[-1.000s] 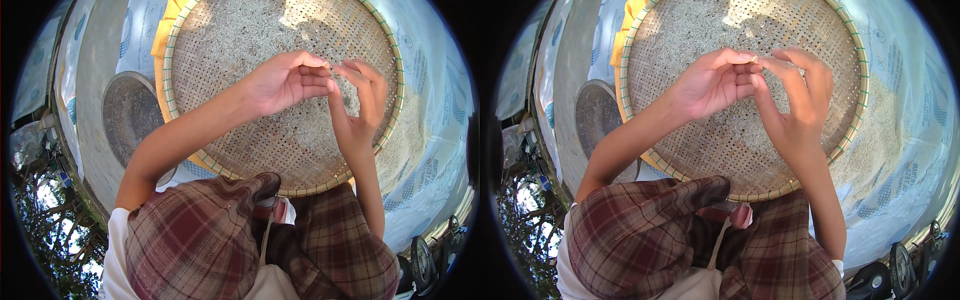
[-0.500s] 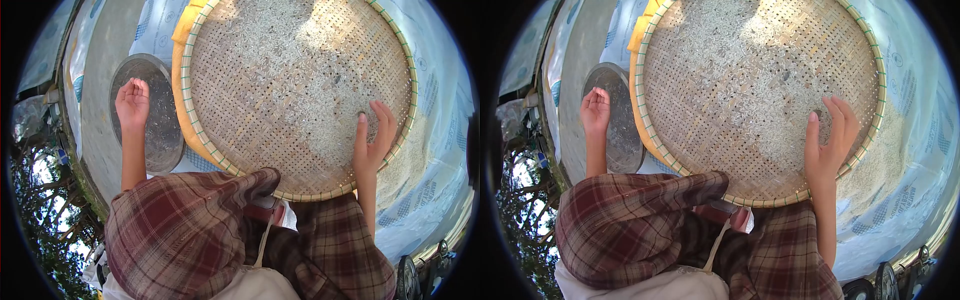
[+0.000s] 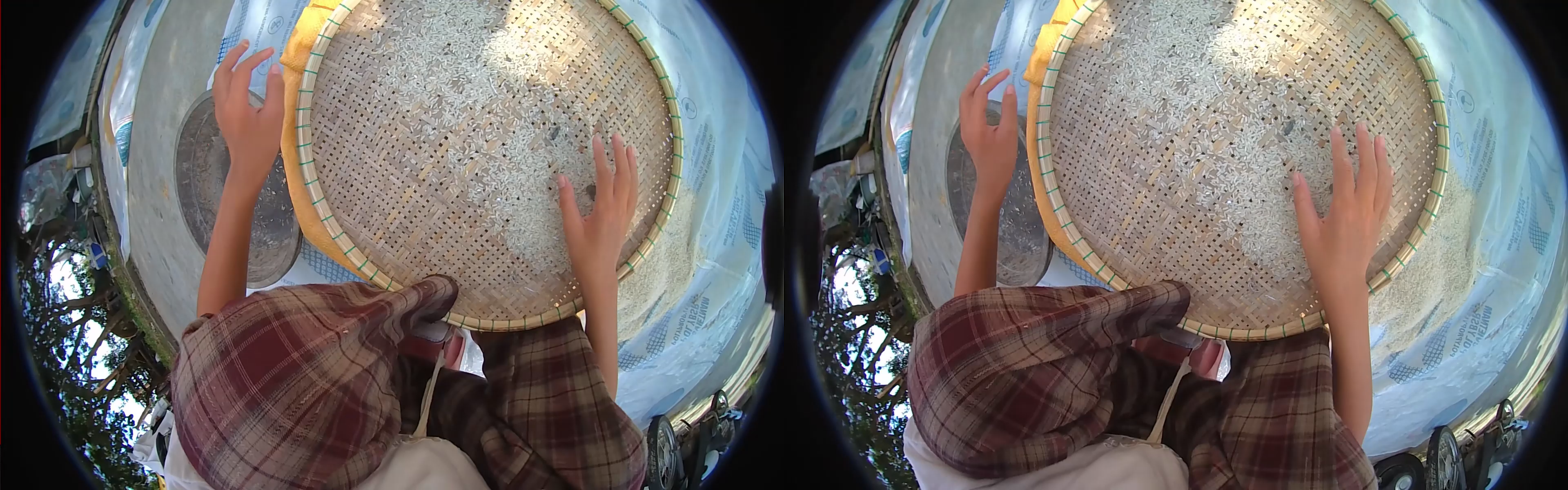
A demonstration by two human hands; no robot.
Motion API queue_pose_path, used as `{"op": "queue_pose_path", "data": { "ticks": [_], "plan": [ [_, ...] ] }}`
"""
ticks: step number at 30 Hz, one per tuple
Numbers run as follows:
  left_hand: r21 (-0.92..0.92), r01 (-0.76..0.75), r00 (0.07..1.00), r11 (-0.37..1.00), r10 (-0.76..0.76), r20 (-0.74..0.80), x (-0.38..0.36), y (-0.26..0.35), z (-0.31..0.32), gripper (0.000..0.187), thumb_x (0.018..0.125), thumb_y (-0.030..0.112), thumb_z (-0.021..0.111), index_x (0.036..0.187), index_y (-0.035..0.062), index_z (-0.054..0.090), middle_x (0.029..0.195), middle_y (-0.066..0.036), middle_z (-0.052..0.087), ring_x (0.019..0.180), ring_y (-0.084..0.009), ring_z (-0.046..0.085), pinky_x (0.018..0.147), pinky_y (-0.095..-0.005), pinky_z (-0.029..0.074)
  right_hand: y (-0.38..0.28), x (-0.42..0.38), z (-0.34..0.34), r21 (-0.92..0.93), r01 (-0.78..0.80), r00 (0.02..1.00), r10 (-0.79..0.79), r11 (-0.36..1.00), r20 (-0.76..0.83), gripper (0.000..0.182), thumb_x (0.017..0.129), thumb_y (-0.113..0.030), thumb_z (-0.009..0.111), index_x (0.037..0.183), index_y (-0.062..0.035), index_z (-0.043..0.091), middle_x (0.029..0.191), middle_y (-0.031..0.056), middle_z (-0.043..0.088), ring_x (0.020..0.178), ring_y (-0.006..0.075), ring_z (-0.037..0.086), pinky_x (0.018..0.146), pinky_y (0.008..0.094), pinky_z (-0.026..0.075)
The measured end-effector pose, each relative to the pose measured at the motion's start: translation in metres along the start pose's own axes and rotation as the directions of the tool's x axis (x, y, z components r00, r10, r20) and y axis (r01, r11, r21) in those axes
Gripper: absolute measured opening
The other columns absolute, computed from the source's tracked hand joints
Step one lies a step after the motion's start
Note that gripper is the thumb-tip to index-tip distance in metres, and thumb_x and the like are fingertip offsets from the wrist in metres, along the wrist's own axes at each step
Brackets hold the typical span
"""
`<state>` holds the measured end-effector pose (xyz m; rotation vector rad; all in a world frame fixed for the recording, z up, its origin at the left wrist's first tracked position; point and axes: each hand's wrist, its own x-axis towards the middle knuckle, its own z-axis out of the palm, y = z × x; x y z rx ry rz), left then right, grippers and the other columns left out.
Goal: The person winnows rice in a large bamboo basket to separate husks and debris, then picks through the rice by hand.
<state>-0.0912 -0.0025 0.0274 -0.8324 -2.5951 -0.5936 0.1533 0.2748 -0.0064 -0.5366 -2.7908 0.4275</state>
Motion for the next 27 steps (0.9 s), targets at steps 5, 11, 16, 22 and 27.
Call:
{"op": "queue_pose_path", "data": {
  "ticks": [5,11,16,22,27],
  "plan": [
    [-0.266,-0.191,0.942,0.945,0.253,0.221,0.013,0.066,0.075,0.045,0.089,0.033,0.050,0.128,0.0100,0.045,0.135,-0.019,0.035,0.125,-0.0340,0.033,0.103,-0.0429,0.025,-0.005,0.022,0.003,-0.092,0.020,1.000,-0.020,0.996,0.000,0.059,0.083,-0.036,0.057,0.131,-0.0084,0.040,0.138,0.0142,0.034,0.130,0.0310,0.027,0.105,0.0482,0.019],
    [-0.214,-0.327,0.871,0.920,0.382,0.309,-0.027,0.114,0.096,0.053,0.088,0.038,0.049,0.134,0.0129,0.038,0.140,-0.018,0.029,0.128,-0.0366,0.027,0.106,-0.0489,0.016,-0.015,0.013,0.023,-0.123,-0.025,0.997,0.034,0.992,0.067,0.060,0.084,-0.040,0.053,0.132,-0.0074,0.039,0.139,0.0140,0.032,0.132,0.0301,0.024,0.106,0.0485,0.013],
    [-0.347,-0.367,0.765,0.863,0.493,0.416,-0.057,0.120,0.067,0.051,0.086,0.034,0.052,0.132,0.0143,0.041,0.141,-0.015,0.029,0.129,-0.0346,0.028,0.106,-0.0488,0.016,-0.023,-0.004,0.017,-0.075,0.031,0.987,-0.019,0.997,0.161,0.062,0.084,-0.039,0.054,0.134,-0.0070,0.036,0.140,0.0145,0.031,0.132,0.0303,0.024,0.106,0.0487,0.013],
    [-0.079,-0.184,0.953,0.980,0.197,0.228,-0.042,0.073,0.029,0.030,0.080,0.026,0.063,0.106,0.0113,0.063,0.125,-0.009,0.050,0.119,-0.0288,0.041,0.103,-0.0508,0.018,-0.009,-0.015,-0.014,0.092,-0.068,0.997,0.065,0.993,0.029,0.061,0.085,-0.031,0.056,0.136,-0.0067,0.032,0.139,0.0164,0.031,0.131,0.0324,0.024,0.106,0.0465,0.016],
    [0.070,0.195,0.977,0.978,-0.200,0.069,-0.031,0.017,-0.003,0.026,0.081,0.024,0.062,0.101,0.0085,0.063,0.113,-0.009,0.055,0.110,-0.0276,0.048,0.098,-0.0427,0.030,0.027,-0.011,-0.052,0.047,-0.292,0.933,0.296,0.955,-0.205,0.055,0.085,-0.029,0.058,0.131,-0.0040,0.038,0.136,0.0195,0.034,0.128,0.0345,0.029,0.103,0.0455,0.023]
  ]
}}
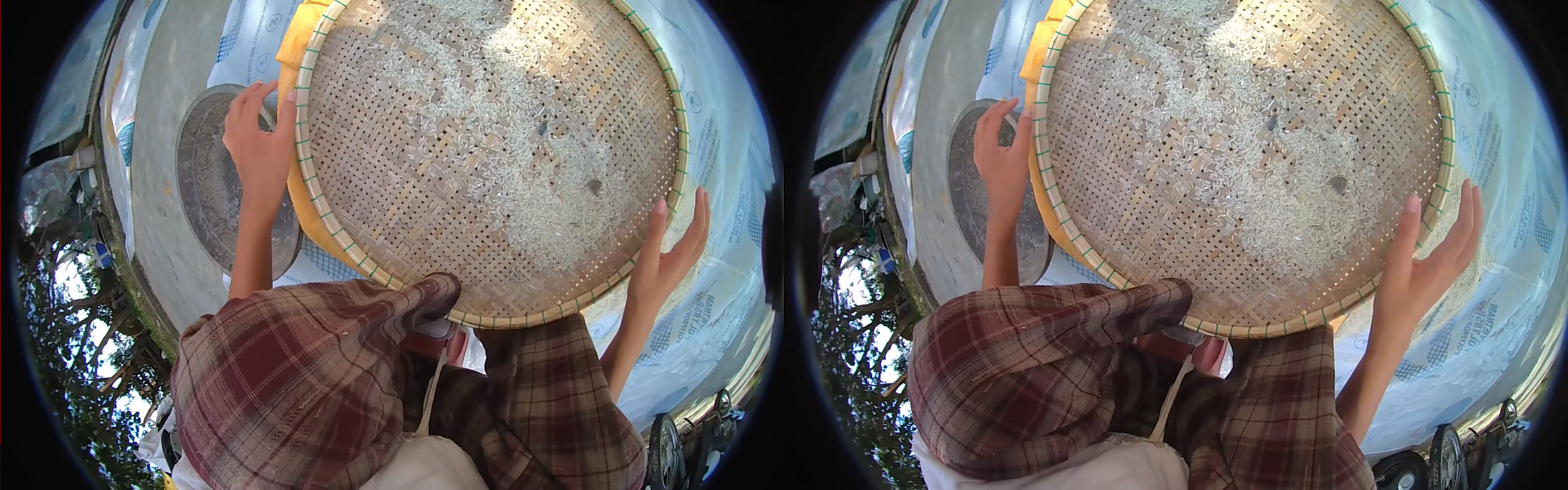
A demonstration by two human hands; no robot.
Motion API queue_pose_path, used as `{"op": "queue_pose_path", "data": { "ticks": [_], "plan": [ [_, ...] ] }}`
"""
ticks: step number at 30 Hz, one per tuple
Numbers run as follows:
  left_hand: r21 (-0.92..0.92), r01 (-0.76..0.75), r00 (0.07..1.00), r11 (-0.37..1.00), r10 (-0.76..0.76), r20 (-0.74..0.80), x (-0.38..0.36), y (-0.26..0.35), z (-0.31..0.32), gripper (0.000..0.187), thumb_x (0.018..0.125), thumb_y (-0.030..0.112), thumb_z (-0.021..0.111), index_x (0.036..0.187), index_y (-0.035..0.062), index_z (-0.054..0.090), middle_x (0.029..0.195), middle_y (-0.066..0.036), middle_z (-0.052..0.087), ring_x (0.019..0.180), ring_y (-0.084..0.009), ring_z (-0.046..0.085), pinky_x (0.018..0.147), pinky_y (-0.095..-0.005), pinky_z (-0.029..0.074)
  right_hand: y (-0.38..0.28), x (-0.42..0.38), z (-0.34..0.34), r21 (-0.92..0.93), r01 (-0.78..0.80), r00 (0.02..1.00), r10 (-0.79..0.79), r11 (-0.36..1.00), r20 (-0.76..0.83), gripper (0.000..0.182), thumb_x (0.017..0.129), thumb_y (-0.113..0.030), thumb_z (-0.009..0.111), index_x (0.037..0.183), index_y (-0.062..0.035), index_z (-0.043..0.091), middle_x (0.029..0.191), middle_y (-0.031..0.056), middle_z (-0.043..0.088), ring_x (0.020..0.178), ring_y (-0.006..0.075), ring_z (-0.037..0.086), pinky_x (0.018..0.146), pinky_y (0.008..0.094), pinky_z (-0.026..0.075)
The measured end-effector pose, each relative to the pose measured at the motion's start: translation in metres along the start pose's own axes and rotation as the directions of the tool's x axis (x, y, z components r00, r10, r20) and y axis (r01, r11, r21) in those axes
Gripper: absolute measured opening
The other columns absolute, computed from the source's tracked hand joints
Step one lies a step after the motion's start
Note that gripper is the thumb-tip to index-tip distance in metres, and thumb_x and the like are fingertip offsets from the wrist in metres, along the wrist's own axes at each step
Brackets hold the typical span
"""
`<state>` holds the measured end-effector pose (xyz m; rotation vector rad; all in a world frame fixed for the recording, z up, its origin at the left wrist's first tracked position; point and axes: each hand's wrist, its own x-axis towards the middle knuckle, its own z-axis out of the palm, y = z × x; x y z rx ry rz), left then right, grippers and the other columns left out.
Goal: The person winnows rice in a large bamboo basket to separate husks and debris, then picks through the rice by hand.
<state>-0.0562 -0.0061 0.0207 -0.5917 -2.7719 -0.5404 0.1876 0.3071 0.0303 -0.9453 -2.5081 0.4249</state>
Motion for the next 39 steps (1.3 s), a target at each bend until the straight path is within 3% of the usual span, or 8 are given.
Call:
{"op": "queue_pose_path", "data": {
  "ticks": [5,8,11,15,21,33,37,39],
  "plan": [
    [-0.046,0.085,0.996,0.995,-0.084,0.032,-0.004,-0.007,0.005,0.034,0.079,0.027,0.063,0.106,0.0064,0.060,0.113,-0.012,0.053,0.108,-0.0281,0.048,0.093,-0.0395,0.037,0.025,0.001,-0.001,-0.167,-0.079,0.996,0.084,0.983,0.020,0.054,0.083,-0.033,0.060,0.125,-0.0032,0.045,0.132,0.0195,0.039,0.123,0.0354,0.035,0.101,0.0428,0.028],
    [-0.026,0.169,0.977,0.985,-0.164,0.135,-0.003,0.005,0.009,0.043,0.078,0.031,0.064,0.112,0.0062,0.056,0.113,-0.013,0.052,0.108,-0.0282,0.048,0.093,-0.0392,0.037,0.030,-0.005,-0.004,-0.253,-0.020,0.995,0.045,0.967,0.094,0.047,0.084,-0.038,0.057,0.115,-0.0020,0.052,0.110,0.0197,0.055,0.106,0.0326,0.051,0.089,0.0387,0.039],
    [0.060,0.149,0.958,0.987,-0.159,0.240,-0.003,-0.002,0.009,0.051,0.076,0.034,0.064,0.117,0.0068,0.052,0.109,-0.012,0.052,0.107,-0.0281,0.048,0.091,-0.0384,0.037,0.028,-0.014,-0.011,-0.319,-0.345,0.828,0.446,0.883,0.339,0.045,0.085,-0.045,0.052,0.082,0.0007,0.056,0.061,0.0128,0.052,0.058,0.0252,0.053,0.055,0.0359,0.039],
    [0.007,0.194,0.952,0.981,-0.190,0.240,-0.005,0.008,0.002,0.044,0.076,0.029,0.066,0.112,0.0068,0.055,0.107,-0.011,0.052,0.101,-0.0273,0.049,0.087,-0.0386,0.039,0.029,-0.025,-0.007,-0.238,-0.402,0.822,0.463,0.884,0.331,0.046,0.084,-0.045,0.053,0.080,0.0006,0.056,0.057,0.0114,0.050,0.053,0.0229,0.049,0.053,0.0347,0.038],
    [-0.518,-0.415,0.730,0.748,0.614,0.302,-0.033,0.063,0.013,0.011,0.074,0.010,0.065,0.084,0.0060,0.062,0.082,-0.002,0.055,0.081,-0.0202,0.053,0.068,-0.0322,0.044,0.028,-0.021,-0.004,-0.278,-0.389,0.831,0.464,0.878,0.305,0.048,0.084,-0.047,0.053,0.080,0.0011,0.057,0.053,0.0103,0.046,0.050,0.0207,0.044,0.050,0.0332,0.035],
    [-0.477,-0.710,0.424,0.517,0.856,0.296,-0.041,0.066,0.029,0.023,0.067,0.003,0.065,0.089,0.0032,0.060,0.081,-0.005,0.058,0.075,-0.0210,0.054,0.067,-0.0321,0.047,0.029,-0.024,0.000,-0.217,-0.456,0.820,0.502,0.863,0.276,0.053,0.084,-0.051,0.052,0.089,0.0008,0.060,0.057,0.0102,0.048,0.054,0.0189,0.045,0.053,0.0317,0.036],
    [-0.484,-0.674,0.474,0.559,0.829,0.297,-0.042,0.065,0.031,0.021,0.072,0.002,0.064,0.092,0.0013,0.058,0.082,-0.007,0.058,0.076,-0.0198,0.056,0.070,-0.0301,0.047,0.031,-0.022,-0.001,-0.263,-0.438,0.808,0.504,0.860,0.304,0.050,0.085,-0.048,0.051,0.091,0.0015,0.058,0.056,0.0114,0.050,0.052,0.0211,0.048,0.053,0.0330,0.039],
    [-0.569,-0.102,0.772,0.816,0.425,0.472,-0.035,0.060,0.016,0.014,0.078,0.006,0.060,0.090,0.0016,0.057,0.084,-0.007,0.058,0.078,-0.0162,0.059,0.072,-0.0290,0.048,0.031,-0.022,-0.001,-0.309,-0.434,0.791,0.522,0.846,0.320,0.051,0.086,-0.048,0.050,0.094,0.0016,0.058,0.058,0.0118,0.051,0.053,0.0214,0.049,0.054,0.0332,0.039]
  ]
}}
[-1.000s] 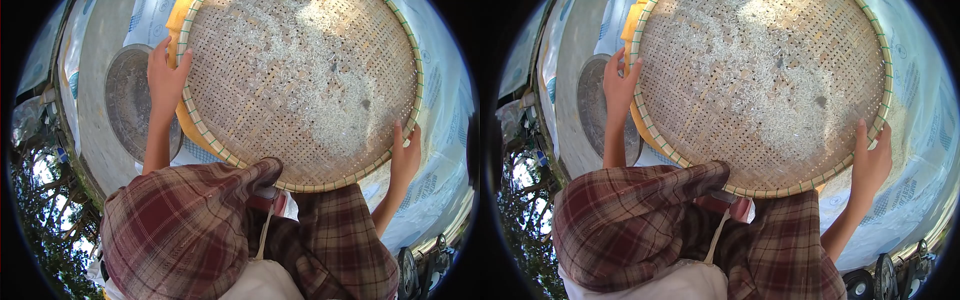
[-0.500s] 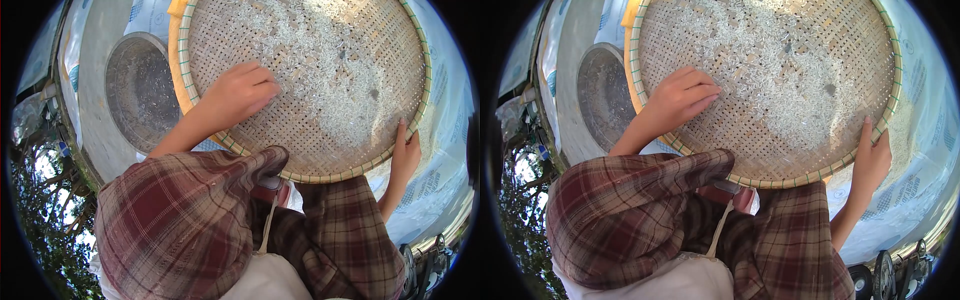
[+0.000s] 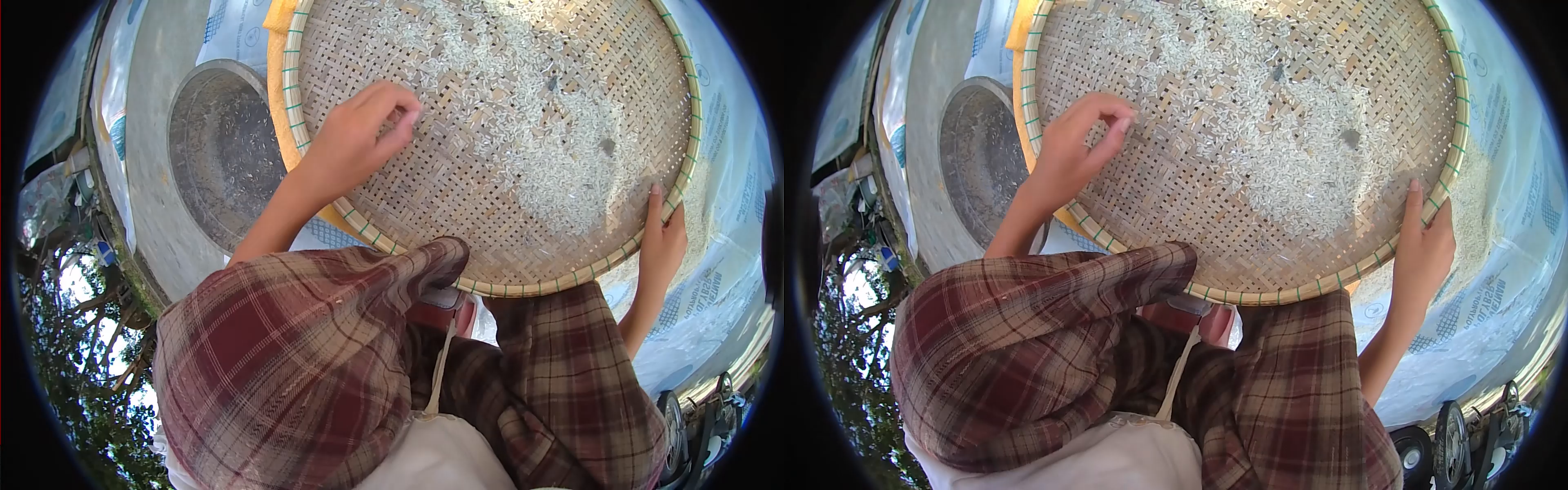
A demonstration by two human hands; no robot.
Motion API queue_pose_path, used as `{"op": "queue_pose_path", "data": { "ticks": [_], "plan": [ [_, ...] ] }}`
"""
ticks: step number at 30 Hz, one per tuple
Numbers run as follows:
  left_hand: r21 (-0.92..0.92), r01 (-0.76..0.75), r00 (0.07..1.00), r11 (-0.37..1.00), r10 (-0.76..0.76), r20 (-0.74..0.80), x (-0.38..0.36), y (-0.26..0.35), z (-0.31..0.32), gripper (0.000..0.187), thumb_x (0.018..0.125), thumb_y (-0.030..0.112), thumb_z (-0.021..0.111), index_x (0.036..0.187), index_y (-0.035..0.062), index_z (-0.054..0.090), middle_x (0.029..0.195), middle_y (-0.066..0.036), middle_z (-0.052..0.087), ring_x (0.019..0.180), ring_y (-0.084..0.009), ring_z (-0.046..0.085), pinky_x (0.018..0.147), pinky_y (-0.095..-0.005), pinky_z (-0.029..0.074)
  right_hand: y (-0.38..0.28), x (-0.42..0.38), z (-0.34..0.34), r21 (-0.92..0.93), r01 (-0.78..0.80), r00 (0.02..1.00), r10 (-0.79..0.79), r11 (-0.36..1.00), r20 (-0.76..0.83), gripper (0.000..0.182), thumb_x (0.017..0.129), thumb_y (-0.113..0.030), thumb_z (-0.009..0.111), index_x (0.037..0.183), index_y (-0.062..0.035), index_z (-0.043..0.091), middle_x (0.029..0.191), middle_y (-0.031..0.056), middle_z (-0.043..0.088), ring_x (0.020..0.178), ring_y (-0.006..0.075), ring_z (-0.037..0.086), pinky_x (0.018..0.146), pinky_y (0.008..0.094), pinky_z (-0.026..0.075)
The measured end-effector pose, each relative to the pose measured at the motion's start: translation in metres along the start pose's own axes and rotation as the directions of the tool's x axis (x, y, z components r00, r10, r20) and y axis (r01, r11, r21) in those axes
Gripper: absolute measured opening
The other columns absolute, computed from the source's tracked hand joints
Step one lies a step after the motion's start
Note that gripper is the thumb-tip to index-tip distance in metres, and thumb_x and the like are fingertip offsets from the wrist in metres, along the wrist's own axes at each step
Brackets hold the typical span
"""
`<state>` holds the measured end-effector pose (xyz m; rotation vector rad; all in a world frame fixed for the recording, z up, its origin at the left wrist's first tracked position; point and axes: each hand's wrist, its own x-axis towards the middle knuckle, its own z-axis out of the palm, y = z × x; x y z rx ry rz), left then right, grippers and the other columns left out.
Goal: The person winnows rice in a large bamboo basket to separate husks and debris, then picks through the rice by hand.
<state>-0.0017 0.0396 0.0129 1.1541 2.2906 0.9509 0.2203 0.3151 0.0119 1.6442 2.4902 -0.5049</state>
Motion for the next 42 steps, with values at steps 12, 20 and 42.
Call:
{"op": "queue_pose_path", "data": {
  "ticks": [12,20,42],
  "plan": [
    [0.401,0.410,0.839,0.819,-0.167,-0.517,-0.019,-0.027,-0.068,0.020,0.079,0.013,0.062,0.099,0.0073,0.062,0.099,-0.007,0.060,0.088,-0.0186,0.058,0.075,-0.0305,0.046,-0.005,-0.005,0.000,-0.048,0.089,0.993,-0.092,0.995,-0.071,0.050,0.085,-0.047,0.052,0.106,-0.0019,0.054,0.091,0.0178,0.059,0.086,0.0304,0.058,0.074,0.0380,0.044],
    [0.037,-0.290,0.957,0.956,0.290,0.015,0.031,0.016,0.045,0.014,0.076,0.008,0.066,0.090,0.0070,0.064,0.088,-0.005,0.059,0.078,-0.0190,0.057,0.066,-0.0284,0.046,-0.054,-0.023,0.005,0.039,0.663,0.689,-0.589,0.747,-0.423,0.027,0.077,-0.018,0.068,0.100,-0.0084,0.060,0.107,0.0110,0.055,0.102,0.0292,0.051,0.087,0.0370,0.039],
    [-0.352,0.044,0.992,0.935,-0.001,0.122,0.039,0.027,0.049,0.006,0.086,0.007,0.057,0.091,0.0032,0.057,0.090,-0.005,0.060,0.081,-0.0124,0.058,0.073,-0.0257,0.047,-0.059,-0.034,0.035,0.300,0.683,0.729,-0.644,0.665,-0.232,0.008,0.075,-0.003,0.065,0.083,-0.0036,0.062,0.084,0.0073,0.058,0.080,0.0214,0.055,0.072,0.0304,0.042]
  ]
}}
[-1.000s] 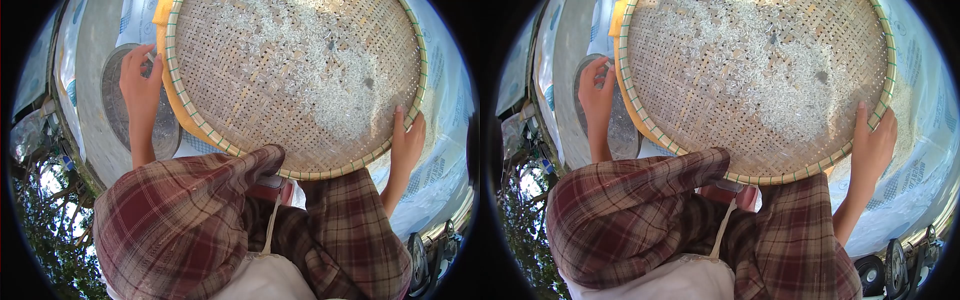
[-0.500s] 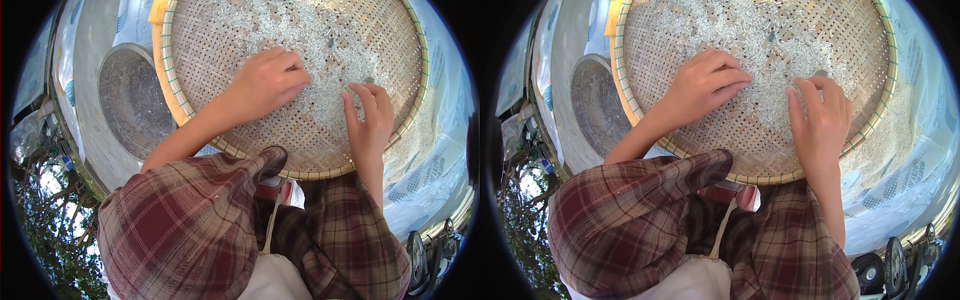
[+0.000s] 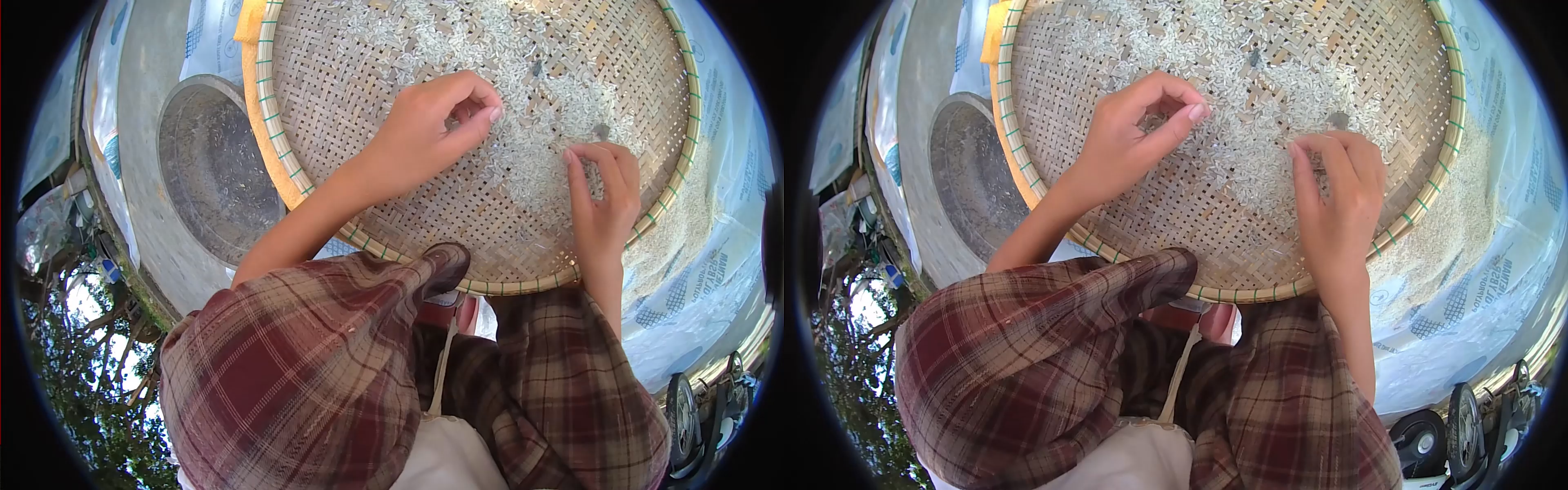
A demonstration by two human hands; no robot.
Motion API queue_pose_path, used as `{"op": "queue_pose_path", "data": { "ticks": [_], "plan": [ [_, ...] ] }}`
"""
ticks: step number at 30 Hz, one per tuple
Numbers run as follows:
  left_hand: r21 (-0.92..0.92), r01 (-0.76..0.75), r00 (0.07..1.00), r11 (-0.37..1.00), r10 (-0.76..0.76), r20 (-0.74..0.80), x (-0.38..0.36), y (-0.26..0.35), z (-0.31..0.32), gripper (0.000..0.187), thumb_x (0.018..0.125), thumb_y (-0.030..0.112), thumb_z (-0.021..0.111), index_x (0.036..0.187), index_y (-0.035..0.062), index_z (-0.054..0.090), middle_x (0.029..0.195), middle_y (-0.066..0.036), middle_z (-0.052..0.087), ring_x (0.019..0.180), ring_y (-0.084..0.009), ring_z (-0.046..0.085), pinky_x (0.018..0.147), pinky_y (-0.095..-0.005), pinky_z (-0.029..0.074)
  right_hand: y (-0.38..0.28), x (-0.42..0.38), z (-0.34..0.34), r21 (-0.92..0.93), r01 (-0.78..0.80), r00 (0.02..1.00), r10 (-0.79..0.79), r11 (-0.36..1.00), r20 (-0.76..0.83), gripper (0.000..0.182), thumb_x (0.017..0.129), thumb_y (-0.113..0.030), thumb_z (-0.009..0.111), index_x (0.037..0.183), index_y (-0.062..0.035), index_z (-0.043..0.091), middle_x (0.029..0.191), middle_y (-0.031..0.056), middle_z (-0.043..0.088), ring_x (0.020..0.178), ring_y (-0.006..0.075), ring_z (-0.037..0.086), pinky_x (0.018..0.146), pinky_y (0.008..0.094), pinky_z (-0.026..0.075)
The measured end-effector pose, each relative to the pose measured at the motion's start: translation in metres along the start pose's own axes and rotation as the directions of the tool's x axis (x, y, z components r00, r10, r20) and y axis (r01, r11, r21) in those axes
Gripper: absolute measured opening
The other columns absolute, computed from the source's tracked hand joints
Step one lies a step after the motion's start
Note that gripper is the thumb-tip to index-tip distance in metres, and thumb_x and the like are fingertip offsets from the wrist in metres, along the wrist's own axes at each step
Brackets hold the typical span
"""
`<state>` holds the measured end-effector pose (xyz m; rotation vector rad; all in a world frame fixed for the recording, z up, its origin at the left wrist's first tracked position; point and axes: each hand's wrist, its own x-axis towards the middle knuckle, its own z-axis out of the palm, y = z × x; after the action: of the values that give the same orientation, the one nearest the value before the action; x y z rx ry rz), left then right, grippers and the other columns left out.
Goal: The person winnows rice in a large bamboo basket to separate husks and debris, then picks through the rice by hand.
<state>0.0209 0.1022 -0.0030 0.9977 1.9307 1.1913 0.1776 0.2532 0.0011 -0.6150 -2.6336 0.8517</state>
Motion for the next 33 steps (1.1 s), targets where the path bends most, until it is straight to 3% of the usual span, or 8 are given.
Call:
{"op": "queue_pose_path", "data": {
  "ticks": [7,10,16,18,27,31,32,33],
  "plan": [
    [-0.469,0.148,0.982,0.871,-0.184,-0.031,0.001,-0.001,0.001,0.014,0.084,0.006,0.059,0.097,0.0034,0.061,0.092,-0.003,0.060,0.084,-0.0099,0.057,0.073,-0.0234,0.047,0.004,0.002,-0.008,0.042,-0.096,0.991,0.099,0.994,-0.085,0.005,0.077,-0.004,0.065,0.081,-0.0029,0.063,0.085,0.0070,0.059,0.081,0.0199,0.056,0.075,0.0289,0.043],
    [-0.326,0.125,0.992,0.937,-0.121,0.033,0.005,-0.002,0.001,0.014,0.084,0.005,0.059,0.096,0.0029,0.064,0.091,-0.003,0.060,0.083,-0.0098,0.057,0.071,-0.0236,0.047,0.006,0.003,-0.007,0.020,-0.076,0.993,0.078,0.997,-0.089,0.008,0.076,-0.006,0.066,0.083,-0.0044,0.062,0.086,0.0084,0.058,0.084,0.0237,0.054,0.076,0.0324,0.042],
    [-0.049,-0.139,0.977,0.989,0.145,0.154,0.026,0.016,0.023,0.013,0.080,0.004,0.061,0.092,-0.0001,0.065,0.088,-0.005,0.060,0.077,-0.0133,0.059,0.065,-0.0244,0.048,0.014,-0.001,-0.007,-0.067,-0.085,0.986,0.074,0.994,-0.147,0.011,0.078,-0.008,0.063,0.089,-0.0040,0.059,0.096,0.0105,0.058,0.093,0.0269,0.053,0.082,0.0365,0.040],
    [0.224,-0.426,0.901,0.877,0.388,0.194,0.034,0.014,0.034,0.011,0.075,0.004,0.063,0.084,-0.0009,0.063,0.084,-0.006,0.057,0.074,-0.0177,0.058,0.064,-0.0256,0.049,0.015,-0.002,-0.003,-0.091,-0.025,0.992,0.014,0.996,-0.122,0.012,0.078,-0.007,0.062,0.089,-0.0044,0.058,0.099,0.0105,0.057,0.095,0.0280,0.052,0.083,0.0375,0.039],
    [0.531,-0.680,0.727,0.505,0.554,0.405,0.040,0.016,0.049,0.010,0.068,0.003,0.063,0.076,0.0010,0.057,0.079,-0.005,0.048,0.079,-0.0196,0.054,0.063,-0.0320,0.048,0.015,-0.005,-0.003,-0.200,-0.050,0.995,0.032,0.979,-0.092,0.017,0.077,-0.008,0.062,0.093,-0.0074,0.058,0.105,0.0078,0.056,0.103,0.0283,0.051,0.087,0.0383,0.036],
    [0.392,-0.595,0.802,0.701,0.544,0.245,0.040,0.018,0.041,0.010,0.069,0.002,0.064,0.077,0.0000,0.058,0.077,-0.004,0.053,0.075,-0.0149,0.055,0.061,-0.0272,0.047,0.015,-0.005,-0.003,-0.222,-0.069,0.995,0.052,0.973,-0.080,0.018,0.078,-0.009,0.060,0.096,-0.0089,0.059,0.107,0.0062,0.055,0.107,0.0283,0.049,0.089,0.0386,0.035],
    [0.192,-0.367,0.927,0.910,0.340,0.158,0.038,0.021,0.036,0.010,0.071,0.003,0.065,0.079,-0.0002,0.060,0.077,-0.003,0.056,0.073,-0.0131,0.055,0.061,-0.0256,0.046,0.014,-0.005,-0.004,-0.250,-0.053,0.997,0.039,0.967,-0.060,0.019,0.079,-0.010,0.060,0.098,-0.0100,0.059,0.108,0.0058,0.055,0.109,0.0283,0.049,0.089,0.0388,0.034],
    [-0.038,-0.091,0.987,0.995,0.095,0.126,0.036,0.024,0.030,0.009,0.074,0.004,0.065,0.081,-0.0005,0.061,0.077,-0.003,0.059,0.070,-0.0112,0.055,0.061,-0.0240,0.045,0.013,-0.004,-0.005,-0.278,-0.036,0.999,0.026,0.960,-0.040,0.019,0.079,-0.010,0.059,0.099,-0.0110,0.060,0.109,0.0053,0.054,0.110,0.0284,0.048,0.090,0.0390,0.034]
  ]
}}
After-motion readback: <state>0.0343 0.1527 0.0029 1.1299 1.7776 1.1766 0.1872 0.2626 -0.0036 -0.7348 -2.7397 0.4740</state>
